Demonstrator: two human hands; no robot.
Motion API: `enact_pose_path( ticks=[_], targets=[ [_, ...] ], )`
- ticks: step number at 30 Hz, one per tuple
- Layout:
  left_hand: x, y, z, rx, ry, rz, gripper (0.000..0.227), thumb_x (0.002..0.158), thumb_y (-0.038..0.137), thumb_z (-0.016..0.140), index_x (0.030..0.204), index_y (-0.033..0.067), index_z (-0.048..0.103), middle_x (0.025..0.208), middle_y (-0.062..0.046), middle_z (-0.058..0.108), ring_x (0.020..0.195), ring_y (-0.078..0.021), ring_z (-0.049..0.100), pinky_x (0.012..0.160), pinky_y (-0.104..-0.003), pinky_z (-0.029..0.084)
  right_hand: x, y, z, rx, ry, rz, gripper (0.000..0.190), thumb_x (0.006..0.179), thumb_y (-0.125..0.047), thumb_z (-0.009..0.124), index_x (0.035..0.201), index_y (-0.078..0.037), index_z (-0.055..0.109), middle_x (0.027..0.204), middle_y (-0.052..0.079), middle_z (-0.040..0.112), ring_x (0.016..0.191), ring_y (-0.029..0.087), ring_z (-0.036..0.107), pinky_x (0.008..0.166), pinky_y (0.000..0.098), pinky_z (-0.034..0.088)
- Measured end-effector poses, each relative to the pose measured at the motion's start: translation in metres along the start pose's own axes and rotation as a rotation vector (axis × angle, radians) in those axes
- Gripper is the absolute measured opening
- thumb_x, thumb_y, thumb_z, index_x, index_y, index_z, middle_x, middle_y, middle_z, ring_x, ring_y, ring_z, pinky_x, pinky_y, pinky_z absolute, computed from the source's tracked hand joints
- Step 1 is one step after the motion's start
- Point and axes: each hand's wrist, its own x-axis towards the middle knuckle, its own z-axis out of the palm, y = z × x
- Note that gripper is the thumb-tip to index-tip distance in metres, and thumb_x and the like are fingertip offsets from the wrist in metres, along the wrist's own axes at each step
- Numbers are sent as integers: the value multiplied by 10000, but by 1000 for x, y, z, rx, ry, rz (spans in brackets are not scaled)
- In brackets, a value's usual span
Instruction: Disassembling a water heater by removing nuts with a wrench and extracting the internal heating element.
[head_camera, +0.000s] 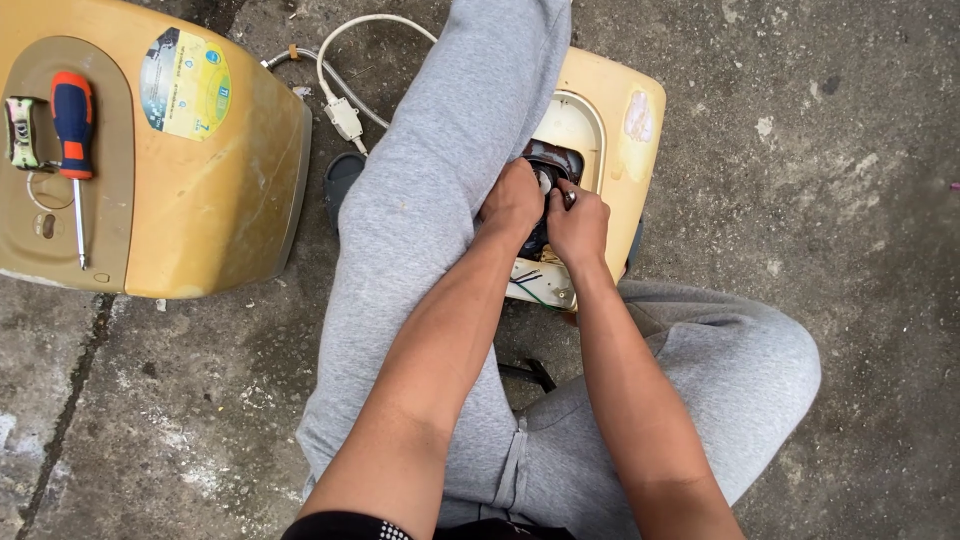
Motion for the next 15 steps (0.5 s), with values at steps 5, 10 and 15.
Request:
enact_pose_path(
  ticks=[5, 10, 15],
  targets=[
    [3, 2, 1, 4, -4, -10, 246, 955, 78, 570, 1070, -69, 729, 974, -211, 763, 994, -361, 749, 770, -486, 657, 21, 13, -7, 217, 54, -20, 106, 883, -181, 756, 968, -119, 750, 750, 26, 653, 716, 158, 621, 628, 283, 485],
    [5, -1, 1, 4, -8, -9, 239, 952, 66, 572, 1070, -67, 732, 978, -210, 763, 999, -357, 748, 772, -482, 656, 7, -32, -67, 906, -71, 194, 58, 934, -50, 703, 942, -34, 648, 653, -104, 367, 473, -15, 272, 408, 140, 240],
    [7, -2, 2, 8, -11, 34, 231, 948, 49, 575, 1070, -64, 736, 983, -208, 764, 1006, -351, 746, 774, -478, 655, 7, -30, -98, 1489, -463, 241, 107, 978, -115, 596, 1051, -51, 642, 856, -13, 484, 473, -33, 236, 359, 89, 153]
  ],
)
